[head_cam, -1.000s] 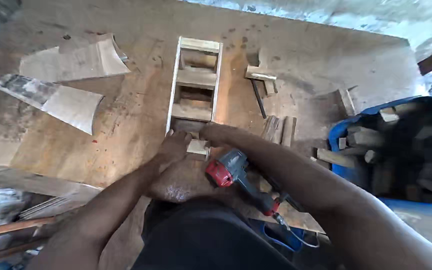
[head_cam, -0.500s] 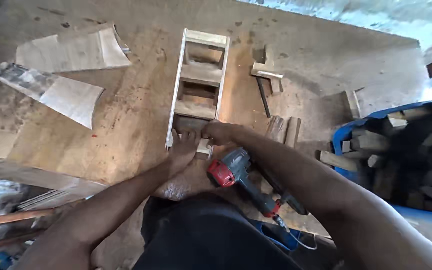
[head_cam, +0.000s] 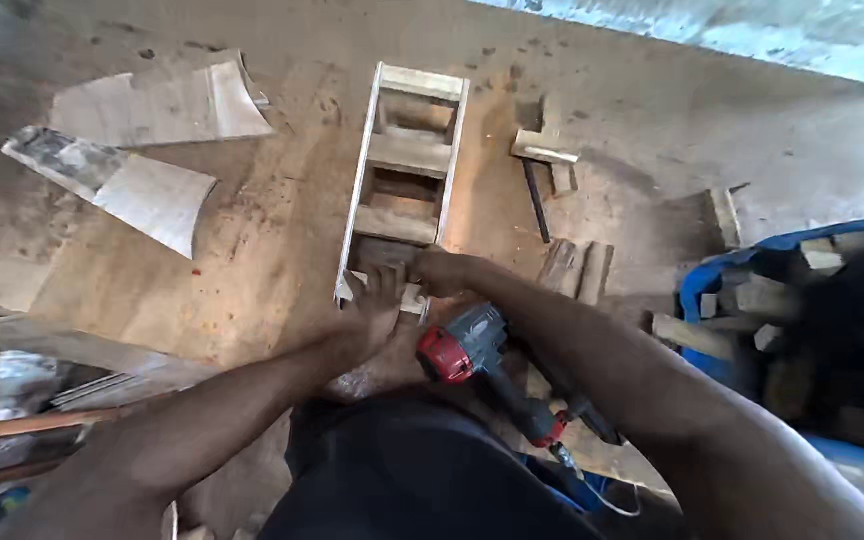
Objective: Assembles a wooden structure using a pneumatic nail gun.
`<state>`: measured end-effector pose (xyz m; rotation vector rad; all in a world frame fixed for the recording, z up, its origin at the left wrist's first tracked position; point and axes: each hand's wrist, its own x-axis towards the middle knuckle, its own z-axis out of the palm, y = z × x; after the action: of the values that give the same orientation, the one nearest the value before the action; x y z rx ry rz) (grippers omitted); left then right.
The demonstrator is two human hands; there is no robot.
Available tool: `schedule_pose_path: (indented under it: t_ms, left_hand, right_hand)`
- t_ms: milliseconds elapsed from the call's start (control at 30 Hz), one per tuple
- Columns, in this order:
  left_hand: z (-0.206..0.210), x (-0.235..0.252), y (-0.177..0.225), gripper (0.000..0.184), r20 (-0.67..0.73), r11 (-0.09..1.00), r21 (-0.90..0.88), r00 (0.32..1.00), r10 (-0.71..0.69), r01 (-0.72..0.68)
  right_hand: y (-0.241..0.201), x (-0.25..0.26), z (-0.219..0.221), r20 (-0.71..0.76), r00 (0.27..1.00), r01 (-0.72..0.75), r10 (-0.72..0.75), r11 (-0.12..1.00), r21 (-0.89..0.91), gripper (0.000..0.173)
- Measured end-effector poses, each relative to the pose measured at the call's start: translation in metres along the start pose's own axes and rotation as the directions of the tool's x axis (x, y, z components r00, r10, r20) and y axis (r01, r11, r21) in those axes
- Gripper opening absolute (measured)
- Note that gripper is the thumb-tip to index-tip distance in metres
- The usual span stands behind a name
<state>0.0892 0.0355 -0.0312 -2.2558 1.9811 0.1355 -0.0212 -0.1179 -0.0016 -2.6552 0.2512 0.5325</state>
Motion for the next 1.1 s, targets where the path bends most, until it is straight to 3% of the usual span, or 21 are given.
schedule_pose_path:
  t_ms: [67,133,233,300,367,433,533,633,733,800,867,933,1100]
  left_hand:
    - [-0.012,-0.002,-0.007,0.061,0.11,0.997,0.045,0.992,0.062,-0.067]
    - [-0.016,-0.003,-0.02,0.066,0.122,0.986,0.045,0.981,0.153,-0.159]
    - [-0.027,0.005,-0.037,0.077,0.182,0.96,-0.062,0.943,0.28,-0.273]
    - [-0.026,0.011,-0.048,0.075,0.153,0.939,-0.123,0.929,0.337,-0.321]
    - [-0.017,0.016,-0.057,0.073,0.056,0.921,-0.157,0.928,0.368,-0.356]
    - [-0.012,0.017,-0.06,0.075,-0.001,0.917,-0.172,0.931,0.364,-0.359]
    - [-0.013,0.018,-0.058,0.069,0.0,0.916,-0.223,0.94,0.342,-0.334]
    - [-0.007,0.02,-0.057,0.066,-0.043,0.902,-0.302,0.95,0.309,-0.307]
    - [-0.005,0.02,-0.063,0.065,-0.036,0.899,-0.324,0.953,0.301,-0.296]
    - [-0.002,0.018,-0.07,0.065,-0.032,0.896,-0.341,0.955,0.293,-0.286]
    - [-0.001,0.018,-0.083,0.062,-0.057,0.885,-0.356,0.952,0.301,-0.301]
    - [-0.009,0.018,-0.098,0.058,-0.037,0.878,-0.366,0.948,0.317,-0.308]
    - [-0.018,0.021,-0.132,0.055,0.018,0.887,-0.16,0.897,0.441,-0.433]
  right_hand:
    - [0.001,0.001,0.001,-0.006,1.0,0.006,-0.006,1.0,-0.013,0.025]
    - [0.004,0.003,0.004,-0.021,1.0,-0.004,0.004,1.0,-0.004,0.026]
    - [0.005,0.004,0.004,0.018,1.0,-0.013,0.013,1.0,-0.028,0.03]
    - [0.003,0.002,0.003,-0.006,1.0,0.002,-0.002,0.999,-0.039,0.029]
    - [-0.001,-0.011,0.002,-0.147,0.989,0.033,-0.034,0.999,-0.004,0.031]
    - [-0.011,-0.035,0.01,-0.392,0.919,0.0,0.052,0.991,0.131,0.035]
    - [-0.041,-0.093,0.037,-0.577,0.694,-0.162,0.43,0.875,0.456,0.033]
    - [-0.069,-0.153,0.097,-0.522,0.473,-0.346,0.71,0.694,0.632,0.026]
    - [-0.092,-0.189,0.157,-0.255,0.391,-0.518,0.884,0.44,0.733,0.048]
    - [-0.111,-0.196,0.184,-0.131,0.375,-0.592,0.918,0.346,0.728,0.063]
    - [-0.124,-0.193,0.198,-0.178,0.36,-0.581,0.916,0.369,0.726,0.071]
    - [-0.127,-0.185,0.193,-0.201,0.372,-0.559,0.906,0.392,0.731,0.082]
    - [-0.116,-0.155,0.174,-0.04,0.437,-0.626,0.899,0.335,0.704,0.094]
